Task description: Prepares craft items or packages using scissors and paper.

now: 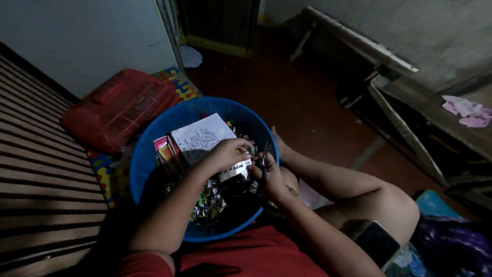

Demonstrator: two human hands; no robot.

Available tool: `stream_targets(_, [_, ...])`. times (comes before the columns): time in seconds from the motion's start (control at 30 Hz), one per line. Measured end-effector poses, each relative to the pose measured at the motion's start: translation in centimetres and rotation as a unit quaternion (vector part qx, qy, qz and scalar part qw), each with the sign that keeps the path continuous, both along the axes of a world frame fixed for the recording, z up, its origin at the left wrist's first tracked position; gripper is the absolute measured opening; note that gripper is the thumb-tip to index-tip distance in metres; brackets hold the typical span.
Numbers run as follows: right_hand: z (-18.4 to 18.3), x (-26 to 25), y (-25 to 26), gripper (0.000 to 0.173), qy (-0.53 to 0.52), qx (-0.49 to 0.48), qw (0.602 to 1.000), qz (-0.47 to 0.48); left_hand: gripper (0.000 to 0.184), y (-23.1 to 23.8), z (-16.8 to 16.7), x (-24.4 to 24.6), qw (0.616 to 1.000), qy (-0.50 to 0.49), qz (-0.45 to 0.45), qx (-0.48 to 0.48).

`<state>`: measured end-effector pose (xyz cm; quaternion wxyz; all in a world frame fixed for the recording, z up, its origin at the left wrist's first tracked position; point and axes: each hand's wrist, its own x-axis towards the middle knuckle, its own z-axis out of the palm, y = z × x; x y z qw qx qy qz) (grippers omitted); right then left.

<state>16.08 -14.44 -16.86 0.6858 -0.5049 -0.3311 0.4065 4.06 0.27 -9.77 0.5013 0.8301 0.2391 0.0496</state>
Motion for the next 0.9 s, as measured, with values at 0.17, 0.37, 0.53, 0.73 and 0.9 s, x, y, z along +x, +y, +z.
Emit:
stream_targets(0.17, [0.0, -0.1, -0.1, 0.028, -0.011, 0.02, 0.999, -0.025, 0.024, 0.2, -0.2, -0.2, 0.994, -0.014, 0.099, 0.04])
stream_targets(0.37, [0.0, -0.4, 0.0, 0.028, 0.005, 0.036, 0.995, -0.089, 0.028, 0.4, 0.3, -0.6, 1.0, 0.016, 0.023, -0.008])
stream_targets(0.53, [-0.1, -0.6, 0.1, 0.03, 0.004, 0.033, 0.991, -0.132, 0.022, 0.5, 0.8, -0.9, 0.998, 0.035, -0.018, -0.042])
stream_targets(0.73, [-0.1, -0.7, -0.4, 0.031, -0.09, 0.036, 0.992, -0.081, 0.02, 0.4, 1.0, -0.7, 0.996, 0.027, 0.06, 0.058])
stream_targets(0.9, [0.4, -0.9, -1.1, 0.048, -0.264, -0.036, 0.963, 0.047, 0.021, 0.6, 0.7, -1.0, 0.972, -0.026, 0.135, 0.192])
